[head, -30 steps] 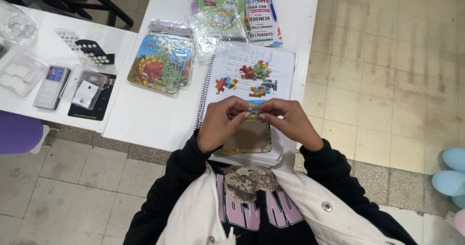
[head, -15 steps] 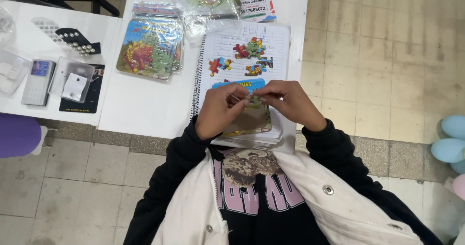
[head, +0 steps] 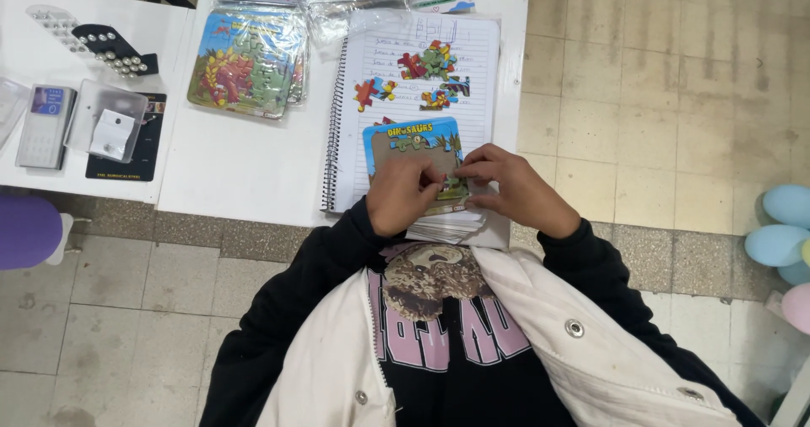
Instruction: The person is removing dinosaur puzzle pieces from a package and placing them onto a cardboard puzzle board.
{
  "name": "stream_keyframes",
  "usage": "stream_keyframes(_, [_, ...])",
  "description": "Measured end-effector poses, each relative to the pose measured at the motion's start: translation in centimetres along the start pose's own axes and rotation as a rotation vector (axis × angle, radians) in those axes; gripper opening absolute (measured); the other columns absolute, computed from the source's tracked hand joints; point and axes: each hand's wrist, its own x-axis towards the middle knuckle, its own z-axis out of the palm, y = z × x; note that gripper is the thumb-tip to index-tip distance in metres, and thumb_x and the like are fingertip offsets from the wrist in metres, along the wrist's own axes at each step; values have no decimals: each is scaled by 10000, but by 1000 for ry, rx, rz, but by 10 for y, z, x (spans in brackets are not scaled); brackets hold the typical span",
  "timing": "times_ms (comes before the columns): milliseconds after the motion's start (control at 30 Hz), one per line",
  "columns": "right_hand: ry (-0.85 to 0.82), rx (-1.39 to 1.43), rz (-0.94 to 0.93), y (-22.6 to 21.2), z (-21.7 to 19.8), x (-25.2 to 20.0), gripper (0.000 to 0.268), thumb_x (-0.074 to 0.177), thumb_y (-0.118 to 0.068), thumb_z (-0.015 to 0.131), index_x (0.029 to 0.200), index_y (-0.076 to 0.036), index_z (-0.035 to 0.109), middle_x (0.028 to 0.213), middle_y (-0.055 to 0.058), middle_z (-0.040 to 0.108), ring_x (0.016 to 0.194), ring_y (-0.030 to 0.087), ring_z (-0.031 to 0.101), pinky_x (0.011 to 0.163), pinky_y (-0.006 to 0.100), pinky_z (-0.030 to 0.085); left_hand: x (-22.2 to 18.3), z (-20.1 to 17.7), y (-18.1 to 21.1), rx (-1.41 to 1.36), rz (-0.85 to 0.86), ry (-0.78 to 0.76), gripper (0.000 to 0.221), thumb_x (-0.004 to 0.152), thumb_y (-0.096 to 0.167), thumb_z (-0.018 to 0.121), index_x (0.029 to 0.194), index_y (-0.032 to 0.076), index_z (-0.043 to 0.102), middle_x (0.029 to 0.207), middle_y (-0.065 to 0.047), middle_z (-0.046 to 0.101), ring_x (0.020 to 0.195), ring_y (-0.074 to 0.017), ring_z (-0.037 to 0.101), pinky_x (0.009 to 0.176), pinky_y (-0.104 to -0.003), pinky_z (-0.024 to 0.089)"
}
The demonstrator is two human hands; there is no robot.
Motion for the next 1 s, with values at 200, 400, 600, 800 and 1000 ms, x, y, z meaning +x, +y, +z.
stream_keyframes(200, [8, -20, -39, 6, 2, -3, 415, 748, -39, 839, 1152, -51, 743, 1161, 114, 645, 1006, 246, 678, 879, 349, 559, 2, 2, 1, 1, 69, -46, 90, 789, 94, 724, 850, 28, 726, 804, -153, 736, 759, -311, 735, 668, -412, 575])
stream_keyframes(400, [35, -53, -75, 8, 5, -5, 326, 772, -67, 836, 1087, -41, 758, 1133, 112, 653, 1025, 253, 675, 884, 351, 557, 0, -1, 8, 168, 14, 2, 68, 802, 100, 724, 793, 32, 725, 774, -164, 719, 770, -369, 699, 688, -475, 546])
stream_keyframes(600, [19, -20, -34, 2, 5, -3, 233, 797, -60, 813, 1022, -36, 755, 1112, 109, 647, 977, 244, 683, 857, 348, 564, -1, -1, 12, 163, 1, -20, 77, 812, 106, 724, 812, 30, 711, 776, -163, 714, 769, -373, 692, 675, -478, 537])
stream_keyframes(800, [20, -24, -41, 10, 9, -5, 219, 803, -49, 801, 1020, -55, 771, 1106, 102, 655, 981, 237, 686, 866, 342, 570, -1, -7, 16, 189, -17, -40, 55, 801, 99, 719, 815, 47, 726, 780, -145, 726, 768, -362, 700, 662, -474, 535])
stream_keyframes(1000, [126, 77, 2, -15, 4, 2, 388, 818, -55, 768, 1196, -35, 685, 1077, 108, 664, 823, 176, 690, 741, 295, 573, 1, -23, 23, 37, 98, 7, 84, 804, 96, 746, 866, 38, 743, 811, -135, 742, 770, -317, 729, 665, -409, 550])
